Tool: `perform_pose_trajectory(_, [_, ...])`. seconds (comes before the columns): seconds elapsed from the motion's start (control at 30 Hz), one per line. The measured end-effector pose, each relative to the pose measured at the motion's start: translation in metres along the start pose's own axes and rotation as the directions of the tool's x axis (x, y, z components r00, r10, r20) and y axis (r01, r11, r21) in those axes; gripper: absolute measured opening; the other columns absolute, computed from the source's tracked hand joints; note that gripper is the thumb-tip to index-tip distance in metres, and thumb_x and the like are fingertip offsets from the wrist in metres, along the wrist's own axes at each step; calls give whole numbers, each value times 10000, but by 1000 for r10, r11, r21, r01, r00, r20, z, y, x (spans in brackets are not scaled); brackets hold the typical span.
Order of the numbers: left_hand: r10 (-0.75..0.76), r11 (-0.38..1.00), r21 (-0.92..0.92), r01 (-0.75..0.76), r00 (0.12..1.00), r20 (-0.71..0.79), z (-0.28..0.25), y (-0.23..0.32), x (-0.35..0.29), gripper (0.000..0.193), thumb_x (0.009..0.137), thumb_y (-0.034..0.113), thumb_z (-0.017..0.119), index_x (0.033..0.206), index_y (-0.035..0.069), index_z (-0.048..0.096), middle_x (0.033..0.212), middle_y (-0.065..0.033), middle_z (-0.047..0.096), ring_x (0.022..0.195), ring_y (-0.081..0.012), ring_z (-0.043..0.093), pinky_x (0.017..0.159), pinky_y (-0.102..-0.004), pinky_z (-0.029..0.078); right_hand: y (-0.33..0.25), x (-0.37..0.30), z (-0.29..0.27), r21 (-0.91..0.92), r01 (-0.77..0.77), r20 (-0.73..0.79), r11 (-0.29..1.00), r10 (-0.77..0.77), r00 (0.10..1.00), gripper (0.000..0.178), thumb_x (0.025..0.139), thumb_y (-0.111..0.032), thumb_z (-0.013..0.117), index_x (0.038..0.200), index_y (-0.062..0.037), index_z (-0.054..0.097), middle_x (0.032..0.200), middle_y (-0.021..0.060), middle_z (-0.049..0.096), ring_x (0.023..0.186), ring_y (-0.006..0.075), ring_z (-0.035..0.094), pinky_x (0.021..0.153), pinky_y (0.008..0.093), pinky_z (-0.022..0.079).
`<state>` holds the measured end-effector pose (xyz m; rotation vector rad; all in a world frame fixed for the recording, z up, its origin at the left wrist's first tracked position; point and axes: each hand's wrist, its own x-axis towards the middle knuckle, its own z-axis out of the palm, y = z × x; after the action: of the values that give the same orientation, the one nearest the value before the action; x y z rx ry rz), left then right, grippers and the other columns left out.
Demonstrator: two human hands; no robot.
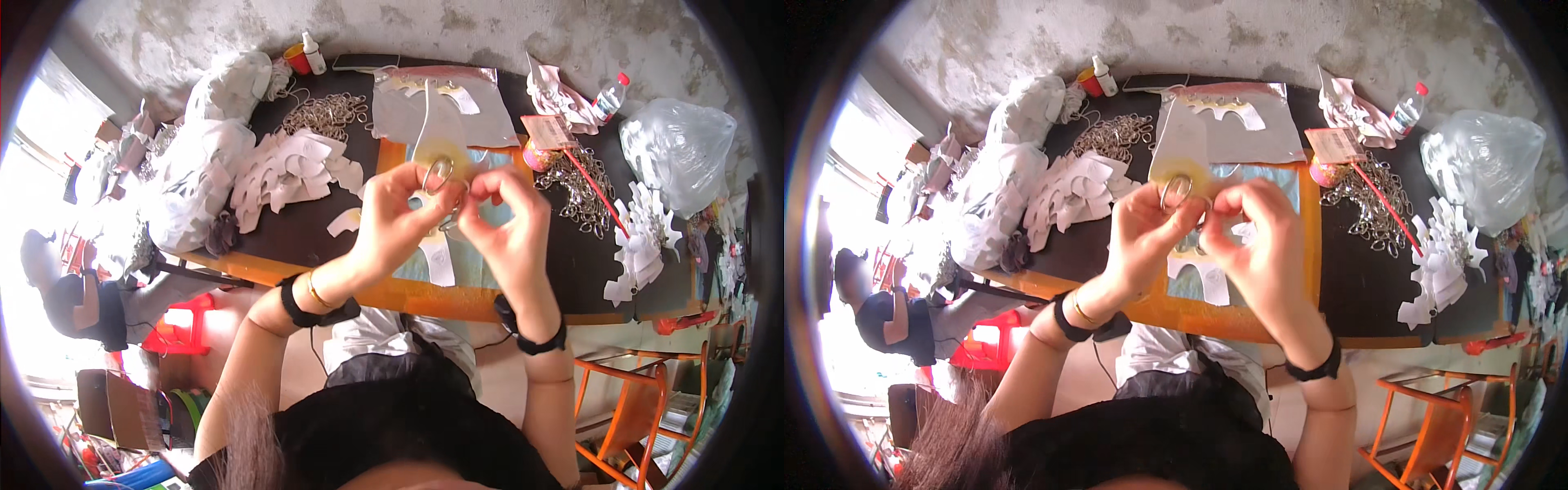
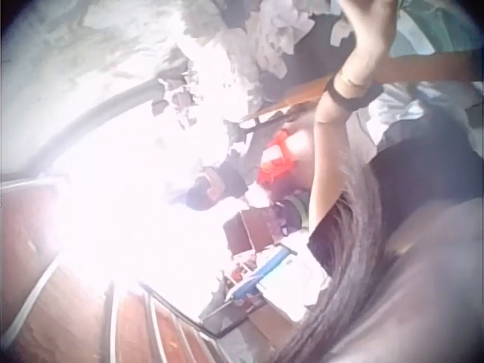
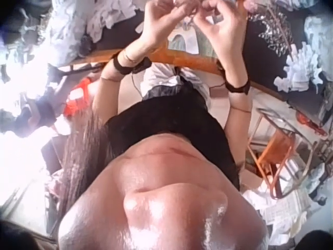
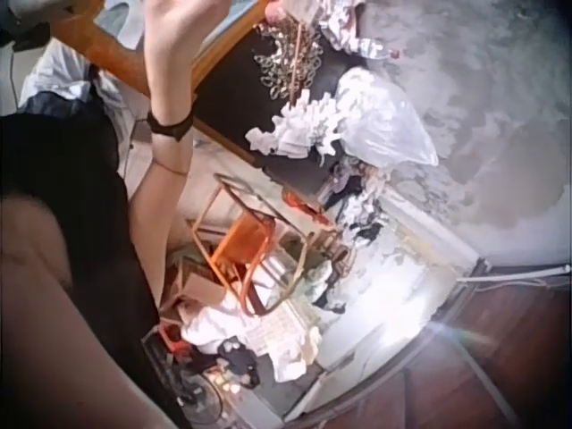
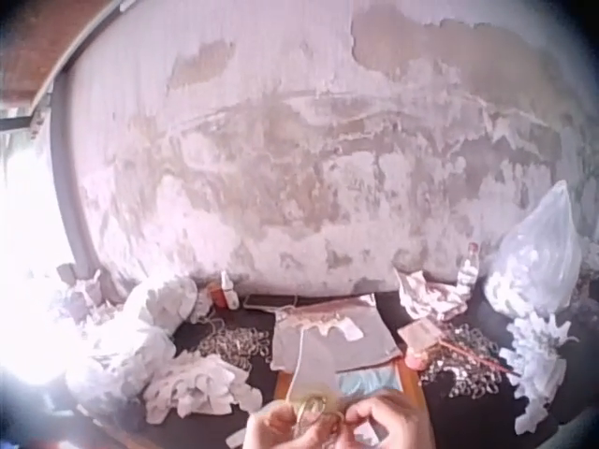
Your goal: Insert metal rings into pre-cut holes of a shoe upper component.
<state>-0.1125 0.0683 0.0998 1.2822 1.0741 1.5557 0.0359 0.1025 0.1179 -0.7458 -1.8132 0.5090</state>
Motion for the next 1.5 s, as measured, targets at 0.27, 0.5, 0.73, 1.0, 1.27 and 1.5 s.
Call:
perform_pose_trajectory(0.27, [92,987,-138,-88,995,29,-27,15,71,121,822,74,644,824,7,542,854,-40,629,767,-68,574,712,-207,473,11,83,17,-22,156,91,988,-153,984,132,652,29,632,718,-26,532,685,40,544,596,146,503,559,269,413])
perform_pose_trajectory(0.5, [163,970,-184,-157,987,15,-44,16,92,109,823,70,635,818,13,542,859,-45,627,786,-94,594,743,-238,490,24,106,43,2,321,41,947,-320,946,160,664,82,596,780,-16,547,734,50,536,626,141,527,555,250,431])
perform_pose_trajectory(0.73, [128,945,-310,-102,990,63,-47,18,106,99,839,71,610,833,1,539,866,-82,631,793,-114,609,755,-266,503,26,111,43,48,271,62,961,-273,960,114,734,37,624,818,-10,563,746,53,568,623,136,549,570,249,448])
perform_pose_trajectory(1.0, [397,910,156,-385,916,-53,-41,6,106,85,746,41,676,749,-13,611,730,-13,635,719,-25,547,676,-199,468,32,102,41,92,24,55,996,-29,998,93,752,47,636,822,10,586,735,-23,555,629,29,454,596,176,400])
perform_pose_trajectory(1.27, [369,916,172,-362,929,-8,-40,10,106,122,746,73,681,762,-24,609,687,-11,619,688,-21,538,639,-200,469,31,100,41,202,-12,35,979,5,999,66,720,12,633,760,17,581,678,-5,576,579,49,493,557,192,424])
perform_pose_trajectory(1.5, [208,978,-1,-209,974,91,-46,13,106,149,798,98,663,836,-37,614,750,4,611,702,-18,525,630,-188,449,32,105,38,291,-181,114,939,154,982,52,729,-5,634,755,3,589,663,-39,557,589,21,461,554,169,389])
